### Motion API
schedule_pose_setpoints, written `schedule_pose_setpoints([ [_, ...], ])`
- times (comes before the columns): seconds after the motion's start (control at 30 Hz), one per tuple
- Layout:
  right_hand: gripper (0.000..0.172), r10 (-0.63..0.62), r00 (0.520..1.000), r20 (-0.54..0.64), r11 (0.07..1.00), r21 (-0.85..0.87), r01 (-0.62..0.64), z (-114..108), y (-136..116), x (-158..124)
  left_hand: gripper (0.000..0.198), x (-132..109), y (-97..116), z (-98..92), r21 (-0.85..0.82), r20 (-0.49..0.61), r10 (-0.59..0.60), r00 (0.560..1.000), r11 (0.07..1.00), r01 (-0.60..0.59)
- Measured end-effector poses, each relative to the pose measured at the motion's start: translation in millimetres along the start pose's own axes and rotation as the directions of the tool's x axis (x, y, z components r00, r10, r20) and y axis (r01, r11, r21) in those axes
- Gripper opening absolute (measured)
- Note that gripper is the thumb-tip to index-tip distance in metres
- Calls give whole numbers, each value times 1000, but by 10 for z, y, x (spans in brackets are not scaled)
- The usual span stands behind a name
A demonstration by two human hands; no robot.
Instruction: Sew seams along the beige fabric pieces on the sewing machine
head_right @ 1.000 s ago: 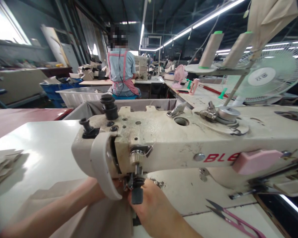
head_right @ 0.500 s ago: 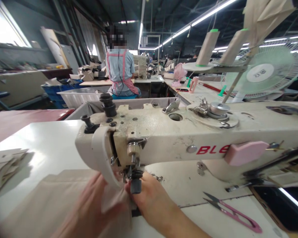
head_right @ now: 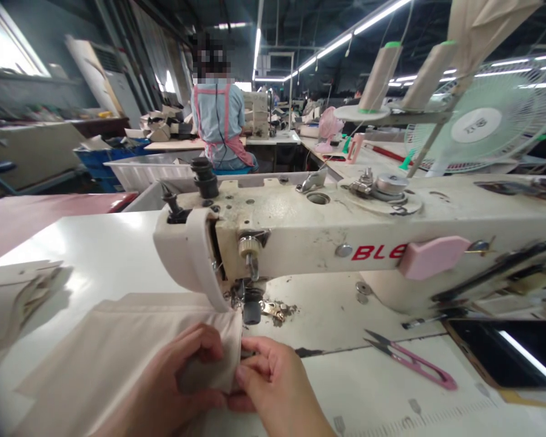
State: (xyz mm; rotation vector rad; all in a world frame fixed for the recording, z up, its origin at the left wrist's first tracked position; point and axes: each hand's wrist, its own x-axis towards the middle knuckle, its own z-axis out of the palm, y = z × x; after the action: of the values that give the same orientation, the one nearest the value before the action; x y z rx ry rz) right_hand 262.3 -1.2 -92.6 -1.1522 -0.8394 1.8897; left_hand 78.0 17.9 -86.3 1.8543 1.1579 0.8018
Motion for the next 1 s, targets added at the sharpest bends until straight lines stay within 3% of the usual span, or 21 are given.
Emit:
schedule_pose_setpoints([
  [0.1, 53, 26, 999, -22, 1000, -13, -27, 9, -22, -22, 14, -24, 17, -43, -35, 55, 32, 998, 999, -30],
  [0.17, 52, 38, 998, -48, 999, -32, -40, 19, -14, -29, 14, -47, 37, -34, 12, 25, 78, 997, 997, -78],
  [0.23, 46, 43, 997, -66, 998, -48, -46, 45, -4, -33, 16, -76, 51, 6, 143, -48, 238, 970, 963, -230],
  [0.33, 26, 62, 997, -53, 996, -63, -66, 100, -8, -54, 17, -111, 57, 80, 392, -23, 582, 813, 753, -528],
  [0.4, 25, 73, 996, -50, 995, -70, -77, 124, -17, -80, 20, -115, 57, 111, 449, 36, 679, 733, 644, -619],
  [0.67, 28, 87, 994, -62, 990, -109, -93, 99, 31, -121, 25, -123, 82, 95, 441, 57, 677, 733, 642, -627],
  [0.8, 29, 83, 995, -63, 987, -135, -91, 82, 103, -92, 31, -138, 112, 77, 440, 94, 632, 769, 667, -601],
  [1.0, 24, 84, 995, -61, 984, -151, -92, 42, 178, -61, 23, -104, 113, 71, 467, 68, 677, 733, 628, -623],
])
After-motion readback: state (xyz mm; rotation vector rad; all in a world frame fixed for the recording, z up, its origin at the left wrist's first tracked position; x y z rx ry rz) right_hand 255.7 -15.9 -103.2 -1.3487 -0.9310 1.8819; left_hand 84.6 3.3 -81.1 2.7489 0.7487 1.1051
